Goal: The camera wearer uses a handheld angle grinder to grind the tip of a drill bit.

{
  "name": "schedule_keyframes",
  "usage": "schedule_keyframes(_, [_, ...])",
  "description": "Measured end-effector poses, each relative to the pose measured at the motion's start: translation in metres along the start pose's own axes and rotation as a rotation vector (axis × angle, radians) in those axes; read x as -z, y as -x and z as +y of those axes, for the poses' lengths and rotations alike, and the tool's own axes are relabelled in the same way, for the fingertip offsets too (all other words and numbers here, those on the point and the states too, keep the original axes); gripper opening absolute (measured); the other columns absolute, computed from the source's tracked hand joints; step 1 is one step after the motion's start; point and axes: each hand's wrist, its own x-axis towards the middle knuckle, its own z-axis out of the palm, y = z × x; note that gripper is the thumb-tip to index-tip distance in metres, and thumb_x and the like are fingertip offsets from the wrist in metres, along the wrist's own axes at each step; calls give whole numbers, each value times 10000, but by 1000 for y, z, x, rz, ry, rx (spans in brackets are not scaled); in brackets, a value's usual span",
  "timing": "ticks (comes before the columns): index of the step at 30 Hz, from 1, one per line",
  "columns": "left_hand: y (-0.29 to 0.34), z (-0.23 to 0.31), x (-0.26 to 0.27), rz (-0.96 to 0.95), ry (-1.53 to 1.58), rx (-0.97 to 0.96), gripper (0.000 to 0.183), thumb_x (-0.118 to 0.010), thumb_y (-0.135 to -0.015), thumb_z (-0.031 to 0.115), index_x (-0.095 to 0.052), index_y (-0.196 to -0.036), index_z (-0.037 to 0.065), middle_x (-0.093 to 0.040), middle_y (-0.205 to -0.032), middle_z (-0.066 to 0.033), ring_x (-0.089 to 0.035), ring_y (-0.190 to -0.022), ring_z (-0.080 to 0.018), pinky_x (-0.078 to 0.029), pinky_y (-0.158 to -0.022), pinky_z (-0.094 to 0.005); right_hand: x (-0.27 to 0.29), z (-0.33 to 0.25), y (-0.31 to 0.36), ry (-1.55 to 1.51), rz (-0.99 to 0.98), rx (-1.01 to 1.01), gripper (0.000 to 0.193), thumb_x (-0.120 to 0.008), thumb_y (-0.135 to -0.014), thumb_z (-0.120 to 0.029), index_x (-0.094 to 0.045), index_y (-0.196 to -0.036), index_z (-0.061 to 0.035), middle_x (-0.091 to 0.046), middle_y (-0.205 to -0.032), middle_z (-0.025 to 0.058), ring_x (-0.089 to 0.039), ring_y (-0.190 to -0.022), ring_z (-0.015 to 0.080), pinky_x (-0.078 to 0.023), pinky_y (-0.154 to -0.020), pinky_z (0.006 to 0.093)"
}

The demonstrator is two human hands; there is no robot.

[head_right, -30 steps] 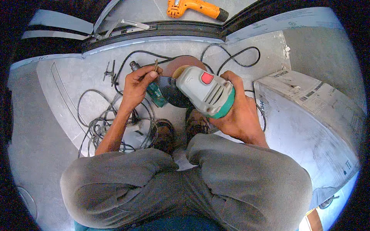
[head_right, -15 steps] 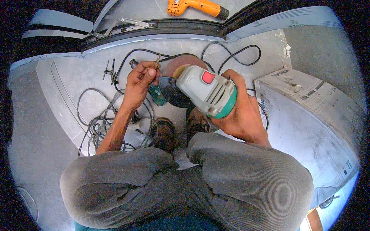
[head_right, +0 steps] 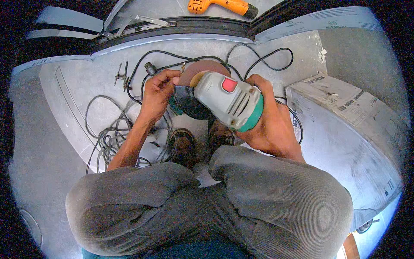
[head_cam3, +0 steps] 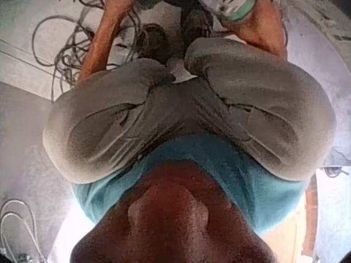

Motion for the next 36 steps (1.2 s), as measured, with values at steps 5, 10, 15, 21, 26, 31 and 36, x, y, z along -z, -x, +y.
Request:
schedule_keyframes(5, [1, 1, 0, 34, -23, -40, 217, -597, -888, 146, -616, -1016, -29, -643, -837, -33, -576, -774, -81, -457, -709, -219, 2, -5, -2, 20, -22, 22, 781, -744, -638, -151, -294, -1276, -156, -627, -989, 224, -590, -937, 439, -489, -817, 447])
schedule_keyframes(10, [3, 6, -3, 51, -91, -130, 169, -590, -885, 101, -625, -1001, -17, -649, -836, -35, -581, -769, -80, -457, -683, -223, -1, -6, -2, 28, -10, -16, 825, -766, -592, -90, -306, -1276, -132, -629, -993, 170, -610, -957, 388, -479, -822, 425])
schedule_keyframes(15, [4, 10, -6, 50, -137, -90, 156, -583, -884, 82, -629, -1002, -10, -650, -818, -26, -570, -734, -72, -448, -654, -217, -2, -4, -1, -1, -22, -30, 853, -783, -579, -100, -304, -1284, -139, -619, -1019, 167, -605, -988, 368, -473, -840, 412])
schedule_keyframes(21, [4, 5, -4, 53, -177, -111, 164, -581, -888, 93, -631, -1007, -8, -650, -813, -21, -550, -708, -58, -439, -642, -210, -1, -2, -1, 39, 9, 84, 777, -745, -643, -170, -295, -1276, -132, -635, -942, 234, -604, -896, 438, -498, -776, 457])
schedule_keyframes(26, [4, 7, -4, 58, -190, -60, 174, -577, -893, 102, -630, -1014, -11, -650, -823, -21, -554, -730, -55, -440, -656, -206, -2, -5, -1, 39, 1, 20, 818, -769, -607, -140, -303, -1278, -135, -627, -985, 192, -610, -936, 394, -489, -809, 429])
schedule_keyframes(31, [3, 1, -5, 53, -62, -115, 185, -586, -890, 114, -630, -1010, -19, -645, -813, -14, -533, -710, -53, -429, -632, -214, -2, -2, -1, 38, -8, -16, 840, -790, -577, -111, -319, -1273, -132, -619, -1023, 150, -617, -966, 351, -481, -827, 405])
schedule_keyframes(36, [4, 3, -4, 58, -147, -78, 171, -586, -888, 109, -638, -1004, -5, -640, -795, -15, -519, -688, -55, -420, -616, -216, -3, -1, -3, 80, -4, 59, 823, -771, -625, -187, -281, -1284, -133, -630, -962, 237, -601, -896, 443, -496, -787, 465])
